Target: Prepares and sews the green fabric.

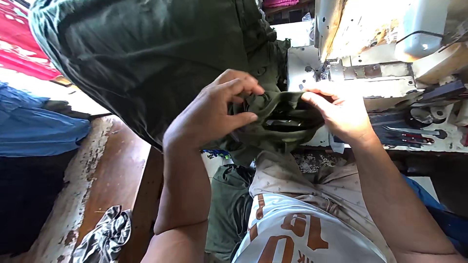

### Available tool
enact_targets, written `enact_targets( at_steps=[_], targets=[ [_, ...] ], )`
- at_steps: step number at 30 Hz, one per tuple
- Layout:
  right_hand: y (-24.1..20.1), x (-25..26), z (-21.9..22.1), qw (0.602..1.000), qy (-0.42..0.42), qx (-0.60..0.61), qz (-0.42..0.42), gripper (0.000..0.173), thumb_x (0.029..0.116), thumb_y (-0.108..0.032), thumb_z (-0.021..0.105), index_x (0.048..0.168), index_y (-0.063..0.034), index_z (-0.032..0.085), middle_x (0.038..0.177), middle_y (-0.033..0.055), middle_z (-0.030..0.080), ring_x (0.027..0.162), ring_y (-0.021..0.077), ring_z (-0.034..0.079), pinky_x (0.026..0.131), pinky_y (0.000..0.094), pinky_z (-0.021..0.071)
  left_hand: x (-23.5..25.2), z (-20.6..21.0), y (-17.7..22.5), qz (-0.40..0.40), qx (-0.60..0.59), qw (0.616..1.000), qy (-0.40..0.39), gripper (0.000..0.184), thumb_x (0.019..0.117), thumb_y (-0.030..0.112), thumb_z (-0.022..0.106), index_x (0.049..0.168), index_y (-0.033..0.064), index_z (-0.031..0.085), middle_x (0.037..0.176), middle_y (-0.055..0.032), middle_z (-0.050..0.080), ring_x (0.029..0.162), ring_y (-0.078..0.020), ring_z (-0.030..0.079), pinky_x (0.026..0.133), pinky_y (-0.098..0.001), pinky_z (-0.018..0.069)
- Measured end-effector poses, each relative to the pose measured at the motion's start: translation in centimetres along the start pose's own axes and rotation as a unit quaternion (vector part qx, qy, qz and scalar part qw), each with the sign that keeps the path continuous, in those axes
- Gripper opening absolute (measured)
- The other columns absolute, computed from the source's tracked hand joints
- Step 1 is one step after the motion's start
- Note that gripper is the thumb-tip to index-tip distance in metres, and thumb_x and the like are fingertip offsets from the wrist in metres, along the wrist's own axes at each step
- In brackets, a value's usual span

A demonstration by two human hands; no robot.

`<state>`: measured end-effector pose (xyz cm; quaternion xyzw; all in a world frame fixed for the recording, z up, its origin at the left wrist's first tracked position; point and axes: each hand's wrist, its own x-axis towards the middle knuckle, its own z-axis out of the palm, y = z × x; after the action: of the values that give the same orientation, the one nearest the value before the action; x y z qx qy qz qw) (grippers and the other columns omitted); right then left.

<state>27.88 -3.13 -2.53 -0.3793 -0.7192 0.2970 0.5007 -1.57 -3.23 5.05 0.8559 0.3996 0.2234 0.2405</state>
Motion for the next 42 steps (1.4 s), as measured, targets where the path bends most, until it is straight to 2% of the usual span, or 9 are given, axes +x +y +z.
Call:
enact_targets(
  at_steps=[4,7,14,19,23,29,36,39,42],
  targets=[
    [-3.6,0.6,1.9,0.989,-0.014,0.003,-0.145,0.014,0.0969,-0.006,0.069,0.107,-0.0035,0.078,0.106,0.0072,0.071,0.106,0.0144,0.064,0.094,0.0302,0.0521,3.1,3.5,1.7,0.078,0.012,0.996,-0.030,0.081,0.0800,0.034,0.086,0.150,0.0113,0.050,0.145,-0.0056,0.055,0.132,-0.0140,0.054,0.109,-0.0344,0.0499],
    [-6.4,-0.6,2.6,0.979,0.063,-0.123,-0.153,0.016,0.0980,-0.008,0.068,0.111,-0.0051,0.078,0.110,0.0103,0.069,0.107,0.0203,0.063,0.090,0.0351,0.0524,5.0,4.8,1.0,0.065,-0.011,0.998,-0.007,0.037,0.0859,0.015,0.080,0.120,0.0116,0.067,0.104,0.0025,0.072,0.095,-0.0035,0.067,0.085,-0.0266,0.0571],
    [-5.4,-7.5,8.3,0.935,-0.193,-0.273,0.122,0.045,0.1082,-0.050,0.041,0.110,-0.0157,0.069,0.075,0.0045,0.066,0.068,0.0251,0.068,0.057,0.0471,0.0540,5.9,3.1,1.2,-0.011,0.056,0.969,0.240,0.022,0.0928,0.008,0.066,0.113,0.0134,0.072,0.111,0.0017,0.073,0.100,-0.0053,0.068,0.087,-0.0290,0.0586],
    [-4.1,-7.1,6.4,0.984,0.023,-0.169,0.052,0.034,0.1071,-0.040,0.052,0.101,-0.0149,0.074,0.077,-0.0015,0.061,0.060,0.0113,0.057,0.050,0.0339,0.0484,3.4,-1.2,0.5,0.008,0.226,0.838,0.496,0.022,0.0963,0.009,0.059,0.113,0.0121,0.073,0.116,-0.0084,0.067,0.113,-0.0180,0.062,0.097,-0.0356,0.0494],
    [-3.9,-4.4,3.2,0.987,0.125,-0.104,-0.012,0.018,0.1008,-0.021,0.066,0.092,-0.0087,0.077,0.080,-0.0014,0.069,0.070,0.0036,0.063,0.061,0.0223,0.0547,1.5,-1.9,2.0,0.004,0.282,0.917,0.282,0.032,0.0946,0.005,0.057,0.123,0.0133,0.069,0.148,-0.0241,0.047,0.134,-0.0423,0.046,0.110,-0.0580,0.0363],
    [-1.4,-3.3,1.5,0.995,0.093,-0.001,0.027,0.013,0.0925,0.000,0.069,0.104,-0.0042,0.073,0.102,0.0047,0.073,0.087,0.0109,0.071,0.075,0.0275,0.0628,3.2,1.9,-0.3,0.085,0.227,0.970,-0.012,0.044,0.0937,0.020,0.072,0.137,0.0199,0.065,0.145,-0.0045,0.059,0.134,-0.0269,0.055,0.108,-0.0563,0.0445],
    [0.1,-4.1,0.1,0.963,0.101,0.233,0.090,0.040,0.0860,0.014,0.063,0.122,-0.0041,0.062,0.099,0.0070,0.067,0.080,0.0131,0.066,0.068,0.0290,0.0595,6.2,5.8,-2.9,0.058,0.137,0.989,0.015,0.026,0.0997,0.033,0.066,0.121,0.0208,0.074,0.091,-0.0011,0.068,0.088,-0.0178,0.063,0.085,-0.0430,0.0522],
    [0.8,-4.9,-0.3,0.959,0.111,0.234,0.113,0.042,0.0852,0.012,0.067,0.124,-0.0017,0.058,0.102,0.0100,0.071,0.088,0.0175,0.071,0.076,0.0355,0.0631,6.5,4.6,-3.4,0.054,0.009,0.997,0.052,0.019,0.1005,0.028,0.065,0.103,0.0131,0.076,0.097,0.0006,0.066,0.085,-0.0072,0.061,0.075,-0.0268,0.0528],
    [1.2,-5.0,-0.5,0.965,0.106,0.212,0.114,0.040,0.0861,0.010,0.067,0.123,-0.0009,0.057,0.097,0.0107,0.071,0.083,0.0179,0.070,0.072,0.0344,0.0622,6.8,4.0,-3.8,0.052,-0.115,0.989,0.070,0.019,0.1039,0.019,0.053,0.103,0.0078,0.069,0.119,-0.0034,0.066,0.112,-0.0124,0.063,0.094,-0.0310,0.0555]
  ],
)
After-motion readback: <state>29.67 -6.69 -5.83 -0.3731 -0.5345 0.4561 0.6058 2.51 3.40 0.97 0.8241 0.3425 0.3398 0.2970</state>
